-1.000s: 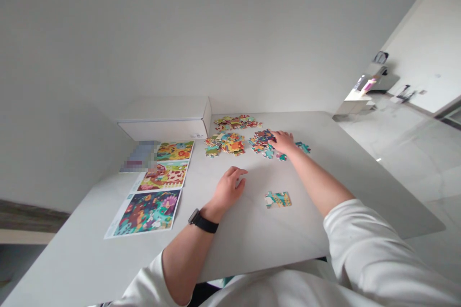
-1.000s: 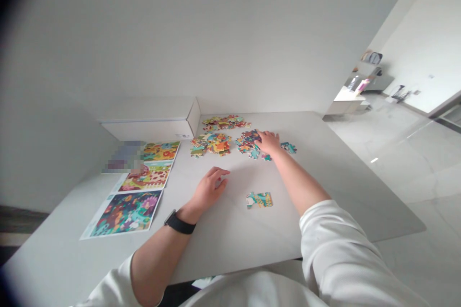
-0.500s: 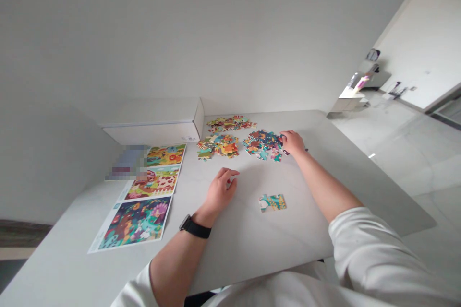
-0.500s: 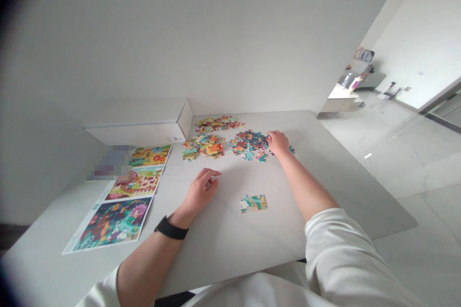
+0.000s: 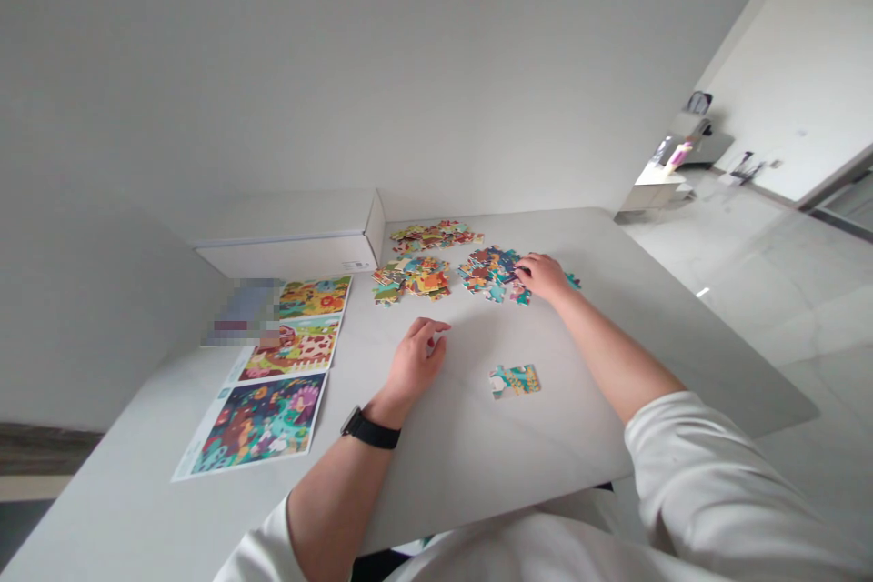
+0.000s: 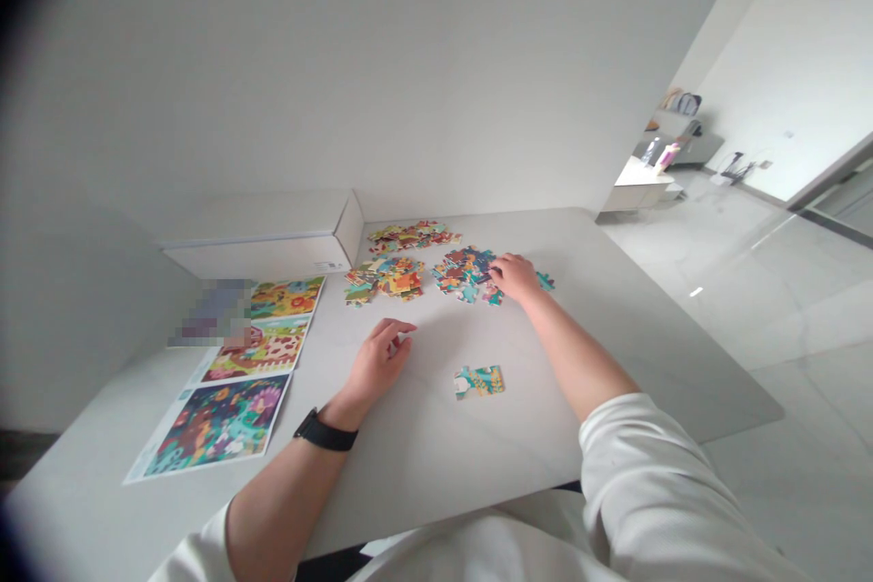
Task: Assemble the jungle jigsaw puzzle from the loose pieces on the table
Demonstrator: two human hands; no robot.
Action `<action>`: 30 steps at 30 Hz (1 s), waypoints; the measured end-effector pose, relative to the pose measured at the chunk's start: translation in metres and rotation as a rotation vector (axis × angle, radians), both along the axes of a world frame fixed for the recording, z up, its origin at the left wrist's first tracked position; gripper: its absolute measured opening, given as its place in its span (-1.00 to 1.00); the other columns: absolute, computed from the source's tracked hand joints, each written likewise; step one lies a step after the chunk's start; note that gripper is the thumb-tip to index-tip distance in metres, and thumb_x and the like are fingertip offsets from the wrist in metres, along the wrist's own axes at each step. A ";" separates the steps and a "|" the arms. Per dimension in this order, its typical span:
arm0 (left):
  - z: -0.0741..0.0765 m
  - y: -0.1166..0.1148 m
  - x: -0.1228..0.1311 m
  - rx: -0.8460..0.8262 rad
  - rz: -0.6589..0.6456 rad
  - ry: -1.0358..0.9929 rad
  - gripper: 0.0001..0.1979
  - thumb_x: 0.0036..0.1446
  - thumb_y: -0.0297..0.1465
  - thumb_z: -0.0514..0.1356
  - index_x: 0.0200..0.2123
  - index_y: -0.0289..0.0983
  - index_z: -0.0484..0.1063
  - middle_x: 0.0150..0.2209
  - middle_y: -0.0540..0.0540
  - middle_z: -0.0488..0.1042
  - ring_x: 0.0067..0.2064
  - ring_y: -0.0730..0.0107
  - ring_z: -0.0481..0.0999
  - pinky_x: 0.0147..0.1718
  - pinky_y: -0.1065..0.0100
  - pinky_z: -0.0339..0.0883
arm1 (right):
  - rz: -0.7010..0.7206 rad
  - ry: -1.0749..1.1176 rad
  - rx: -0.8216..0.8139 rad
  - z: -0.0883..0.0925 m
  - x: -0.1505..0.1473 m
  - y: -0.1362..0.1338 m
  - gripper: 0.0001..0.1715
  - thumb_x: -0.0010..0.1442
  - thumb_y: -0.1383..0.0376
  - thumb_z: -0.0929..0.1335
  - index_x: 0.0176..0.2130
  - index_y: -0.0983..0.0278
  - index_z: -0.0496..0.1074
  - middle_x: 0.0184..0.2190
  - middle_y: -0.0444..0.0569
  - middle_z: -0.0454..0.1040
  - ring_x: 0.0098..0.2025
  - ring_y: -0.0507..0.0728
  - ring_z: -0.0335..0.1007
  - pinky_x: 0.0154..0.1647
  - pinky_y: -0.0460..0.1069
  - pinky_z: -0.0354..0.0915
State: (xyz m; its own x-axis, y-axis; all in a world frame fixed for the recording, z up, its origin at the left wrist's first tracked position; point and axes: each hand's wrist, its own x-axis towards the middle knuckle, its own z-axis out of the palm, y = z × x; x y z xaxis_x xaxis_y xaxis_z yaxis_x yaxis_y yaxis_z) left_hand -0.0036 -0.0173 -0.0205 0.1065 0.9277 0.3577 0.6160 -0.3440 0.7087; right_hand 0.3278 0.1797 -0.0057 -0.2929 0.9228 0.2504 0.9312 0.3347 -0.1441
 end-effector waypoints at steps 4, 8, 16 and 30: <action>-0.001 0.000 0.001 0.006 -0.008 -0.008 -0.77 0.34 -0.42 0.17 -0.03 -0.20 0.61 -0.09 -0.12 0.55 -0.28 0.39 0.54 -0.19 0.31 0.52 | -0.142 -0.040 -0.018 0.008 0.006 -0.005 -0.68 0.45 0.17 0.36 -0.03 0.19 0.70 0.01 0.12 0.68 0.07 0.30 0.55 0.15 0.12 0.37; -0.001 0.001 0.000 0.029 0.003 -0.016 -0.76 0.34 -0.43 0.17 -0.02 -0.20 0.61 -0.09 -0.12 0.55 -0.29 0.39 0.54 -0.19 0.30 0.52 | -0.099 -0.019 -0.008 0.010 0.000 -0.002 -0.63 0.47 0.18 0.36 0.12 0.20 0.67 0.11 0.14 0.66 0.14 0.31 0.52 0.23 0.13 0.35; 0.006 -0.007 -0.006 0.081 0.046 -0.020 -0.76 0.37 -0.42 0.17 0.01 -0.20 0.58 -0.07 -0.13 0.55 -0.27 0.41 0.56 -0.30 0.35 0.52 | -0.006 0.032 -0.039 0.001 -0.020 0.000 -0.70 0.44 0.16 0.41 0.04 0.13 0.72 0.20 0.04 0.64 0.24 0.25 0.50 0.38 0.12 0.23; 0.083 0.077 0.035 0.083 0.181 0.443 -0.66 0.38 -0.39 0.24 0.18 -0.13 0.58 0.08 -0.18 0.65 -0.05 0.11 0.67 -0.11 0.22 0.54 | -0.004 0.132 -0.012 -0.010 -0.023 -0.012 -0.71 0.43 0.08 0.41 0.01 -0.01 0.73 0.17 -0.03 0.62 0.24 0.29 0.42 0.42 0.24 0.15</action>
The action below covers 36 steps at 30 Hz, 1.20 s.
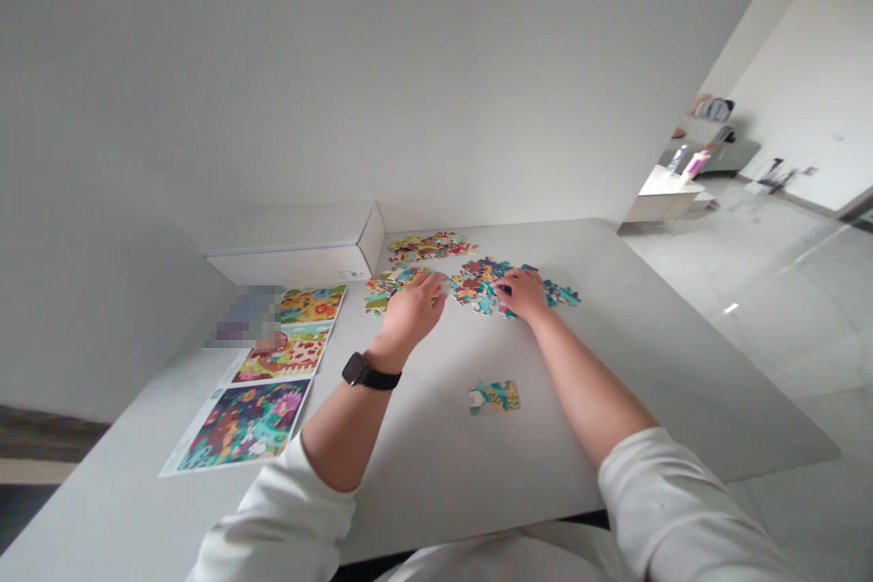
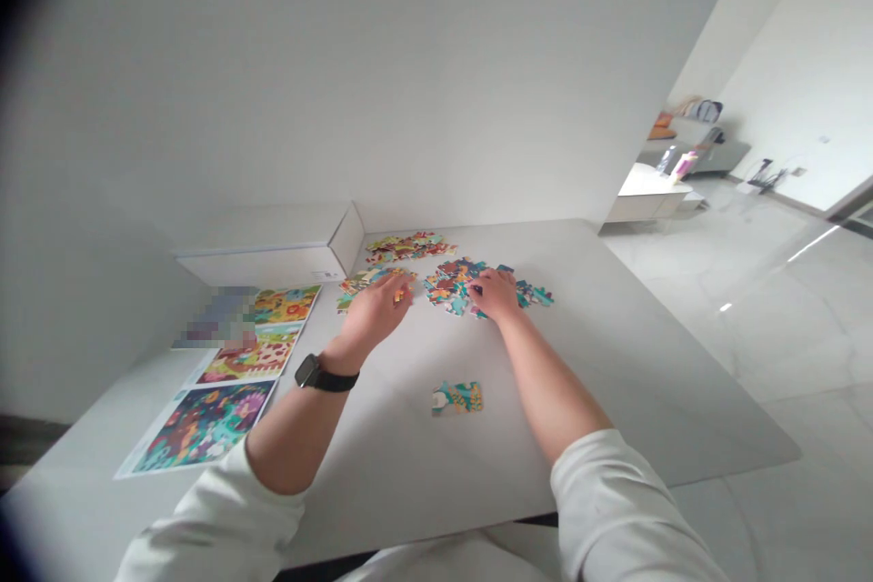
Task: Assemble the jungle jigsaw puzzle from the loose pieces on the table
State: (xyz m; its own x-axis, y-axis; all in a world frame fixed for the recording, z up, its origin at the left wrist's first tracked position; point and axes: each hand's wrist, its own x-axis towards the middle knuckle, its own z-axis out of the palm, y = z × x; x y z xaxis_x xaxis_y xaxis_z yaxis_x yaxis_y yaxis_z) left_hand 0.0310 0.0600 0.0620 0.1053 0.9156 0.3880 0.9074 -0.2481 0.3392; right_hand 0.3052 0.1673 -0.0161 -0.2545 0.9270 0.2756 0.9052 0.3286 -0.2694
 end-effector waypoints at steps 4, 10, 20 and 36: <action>0.004 0.035 0.023 -0.078 0.014 -0.034 -0.65 0.34 -0.37 0.29 0.16 -0.15 0.59 0.09 -0.20 0.66 0.04 0.01 0.65 0.03 0.14 0.53 | -0.064 0.015 0.011 -0.002 0.003 -0.003 -0.74 0.41 0.11 0.42 -0.04 0.02 0.73 0.09 0.03 0.64 0.22 0.35 0.41 0.41 0.31 0.15; -0.033 0.053 0.034 -0.058 0.034 0.094 -0.68 0.34 -0.33 0.29 0.13 -0.17 0.62 0.08 -0.28 0.67 0.18 -0.19 0.56 0.23 -0.12 0.36 | -0.132 0.021 0.040 -0.001 0.007 -0.004 -0.66 0.41 0.30 0.38 0.07 0.07 0.68 0.11 0.09 0.61 0.20 0.34 0.45 0.38 0.29 0.21; -0.066 0.063 0.026 -0.164 0.013 0.121 -0.57 0.36 -0.32 0.28 0.26 -0.19 0.55 0.10 -0.31 0.68 0.25 -0.15 0.54 0.38 -0.21 0.20 | 0.017 0.060 0.077 -0.002 0.002 -0.001 -0.67 0.48 0.23 0.34 0.08 0.11 0.68 0.10 0.06 0.64 0.16 0.29 0.49 0.33 0.19 0.28; -0.055 0.057 0.009 -0.212 -0.221 0.149 -0.45 0.24 -0.27 0.40 0.28 -0.17 0.50 0.07 -0.24 0.64 0.18 -0.09 0.57 0.32 -0.04 0.33 | -0.064 -0.055 0.023 -0.001 0.006 0.001 -0.68 0.40 0.33 0.34 -0.10 0.15 0.72 -0.04 0.07 0.67 0.05 0.29 0.53 0.25 0.15 0.30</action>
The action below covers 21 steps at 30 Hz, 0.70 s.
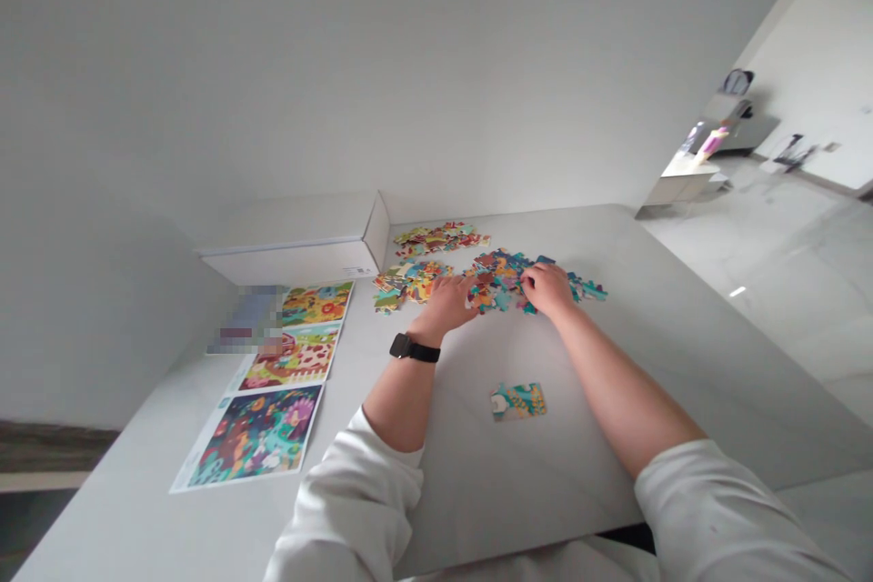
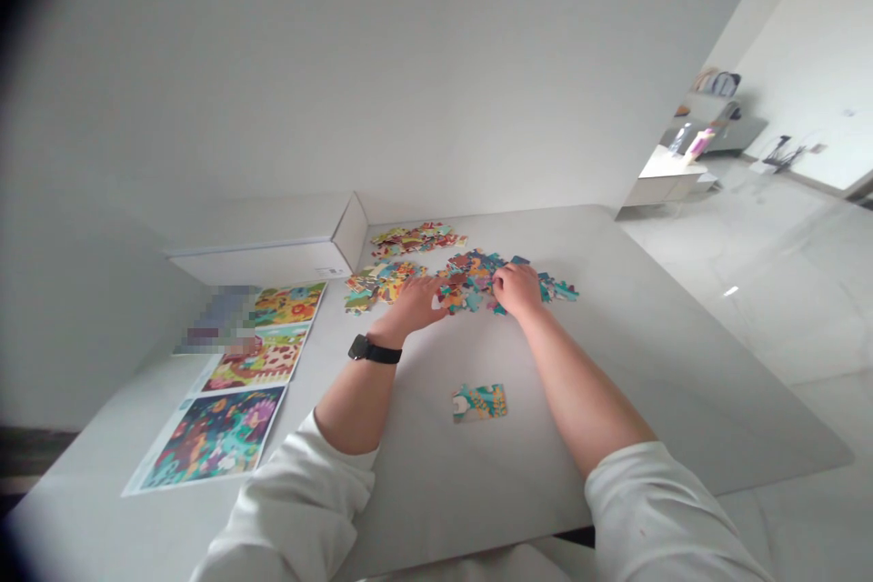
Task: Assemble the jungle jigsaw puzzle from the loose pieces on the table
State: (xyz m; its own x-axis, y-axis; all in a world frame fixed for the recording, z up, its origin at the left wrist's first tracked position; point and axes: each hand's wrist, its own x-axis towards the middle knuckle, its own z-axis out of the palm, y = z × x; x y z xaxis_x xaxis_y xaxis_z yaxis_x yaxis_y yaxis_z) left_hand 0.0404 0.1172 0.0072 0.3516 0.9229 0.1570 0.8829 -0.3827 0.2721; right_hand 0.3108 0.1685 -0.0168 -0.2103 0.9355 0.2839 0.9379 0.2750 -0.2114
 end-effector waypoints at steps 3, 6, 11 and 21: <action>-0.001 0.004 -0.003 0.009 0.010 -0.029 -0.43 0.30 -0.25 0.36 0.34 -0.18 0.45 0.12 -0.25 0.63 0.23 -0.08 0.55 0.38 -0.06 0.28 | -0.009 0.008 0.009 0.001 0.000 -0.001 -0.66 0.39 0.35 0.34 -0.02 0.17 0.71 -0.02 0.10 0.65 0.08 0.31 0.52 0.25 0.15 0.31; -0.006 0.005 0.005 0.054 0.039 -0.042 -0.47 0.37 -0.25 0.29 0.36 -0.19 0.44 0.31 -0.28 0.53 0.37 -0.09 0.45 0.46 -0.10 0.18 | 0.059 0.017 0.020 0.000 -0.005 -0.004 -0.63 0.44 0.30 0.34 0.10 0.17 0.68 0.08 0.12 0.63 0.15 0.31 0.50 0.29 0.17 0.30; -0.016 0.002 0.023 0.068 0.045 -0.005 -0.57 0.43 -0.18 0.24 0.28 -0.11 0.57 0.49 -0.20 0.36 0.55 -0.25 0.19 0.55 -0.32 -0.09 | 0.197 -0.010 0.022 -0.006 -0.014 -0.006 -0.62 0.47 0.17 0.38 0.18 0.10 0.66 0.20 0.06 0.60 0.25 0.34 0.45 0.42 0.23 0.22; -0.010 0.001 0.024 0.024 -0.055 -0.151 -0.68 0.40 -0.38 0.24 0.16 -0.11 0.62 0.22 -0.16 0.63 0.29 -0.01 0.55 0.56 -0.25 -0.07 | -0.079 0.022 0.029 -0.002 0.001 0.002 -0.60 0.45 0.19 0.35 0.15 0.15 0.66 0.12 0.14 0.62 0.15 0.35 0.49 0.26 0.19 0.34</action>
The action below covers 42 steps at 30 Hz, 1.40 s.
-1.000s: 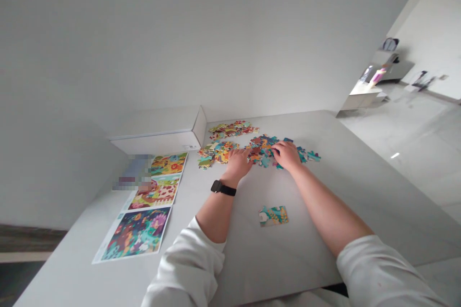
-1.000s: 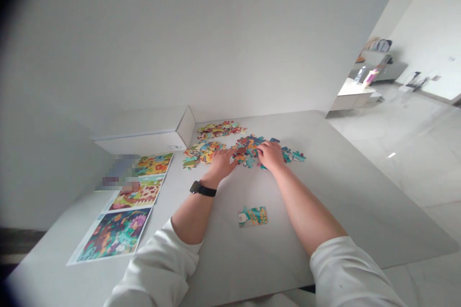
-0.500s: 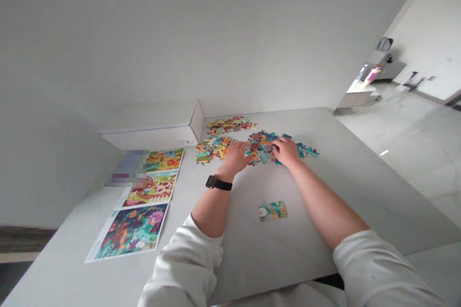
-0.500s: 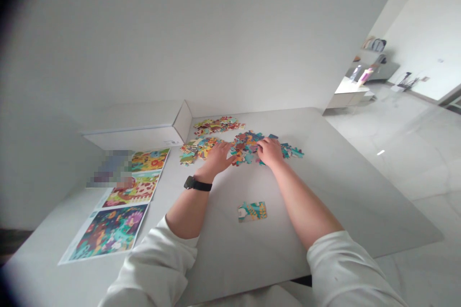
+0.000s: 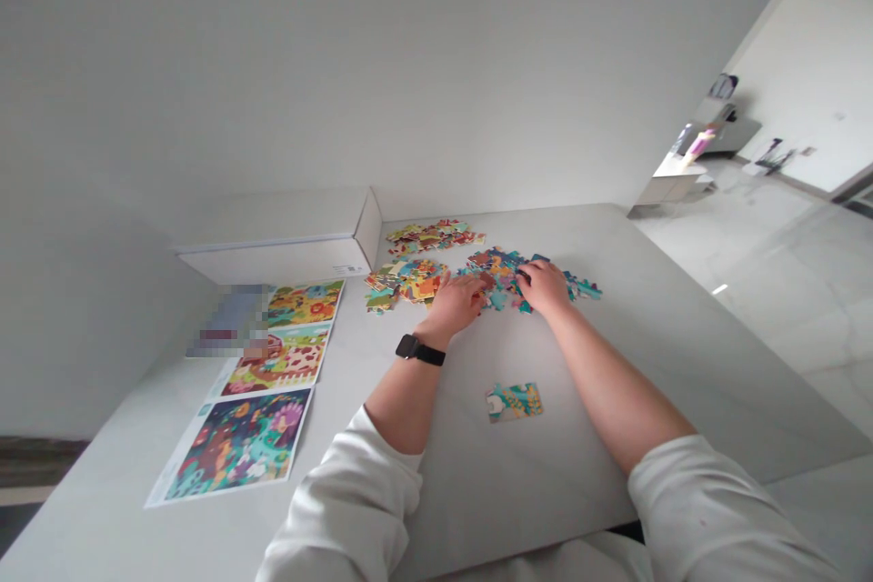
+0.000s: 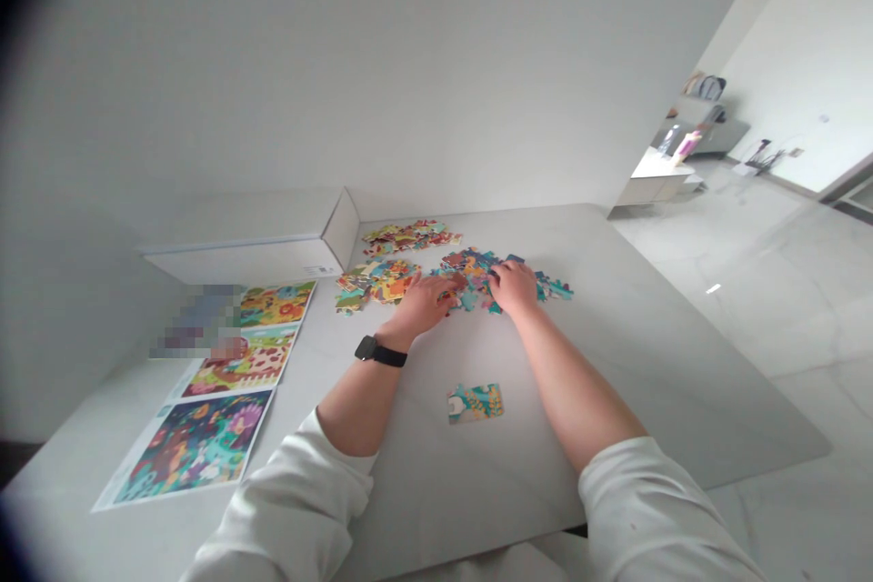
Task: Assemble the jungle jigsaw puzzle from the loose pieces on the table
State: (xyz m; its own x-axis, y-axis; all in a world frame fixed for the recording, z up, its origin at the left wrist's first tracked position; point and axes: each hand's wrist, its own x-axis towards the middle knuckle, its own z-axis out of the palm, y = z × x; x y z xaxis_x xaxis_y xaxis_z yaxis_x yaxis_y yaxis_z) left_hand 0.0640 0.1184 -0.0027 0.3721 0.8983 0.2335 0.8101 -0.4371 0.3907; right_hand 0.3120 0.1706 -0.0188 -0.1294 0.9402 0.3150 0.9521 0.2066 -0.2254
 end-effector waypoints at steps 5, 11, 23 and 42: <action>0.004 -0.001 0.001 0.014 -0.030 -0.014 -0.63 0.35 -0.44 0.24 0.17 -0.11 0.62 0.16 -0.17 0.65 0.24 0.04 0.58 0.53 -0.16 0.05 | -0.049 -0.019 -0.025 0.001 -0.003 0.000 -0.67 0.44 0.17 0.37 0.02 0.15 0.71 0.00 0.15 0.61 0.09 0.35 0.49 0.23 0.20 0.32; -0.001 -0.002 0.001 -0.007 0.032 0.034 -0.66 0.38 -0.28 0.29 0.18 -0.10 0.63 0.24 -0.20 0.59 0.34 -0.07 0.49 0.55 -0.33 -0.11 | 0.096 -0.019 -0.021 -0.004 -0.005 0.001 -0.59 0.42 0.16 0.40 0.18 0.15 0.64 0.17 0.14 0.58 0.20 0.36 0.45 0.32 0.20 0.27; -0.004 -0.002 0.002 0.032 0.177 0.139 -0.59 0.37 -0.20 0.30 0.23 -0.09 0.59 0.30 -0.25 0.52 0.40 -0.18 0.39 0.54 -0.38 -0.11 | -0.102 0.005 -0.004 -0.004 0.000 0.004 -0.54 0.42 0.21 0.35 0.20 0.24 0.63 0.19 0.22 0.57 0.21 0.43 0.44 0.35 0.30 0.23; -0.008 0.000 0.004 -0.021 0.073 0.032 -0.57 0.41 -0.27 0.23 0.30 -0.09 0.54 0.37 -0.17 0.53 0.40 -0.07 0.45 0.53 -0.31 -0.03 | -0.013 -0.039 -0.077 0.003 -0.008 -0.004 -0.55 0.44 0.10 0.37 0.19 0.12 0.67 0.20 0.13 0.58 0.23 0.41 0.42 0.37 0.30 0.19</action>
State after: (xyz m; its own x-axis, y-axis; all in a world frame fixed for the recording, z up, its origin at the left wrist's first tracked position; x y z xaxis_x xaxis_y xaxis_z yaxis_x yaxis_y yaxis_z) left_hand 0.0677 0.1187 -0.0104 0.3123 0.9280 0.2031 0.8517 -0.3682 0.3729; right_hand 0.3045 0.1670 -0.0156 -0.1274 0.9632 0.2369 0.9630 0.1773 -0.2031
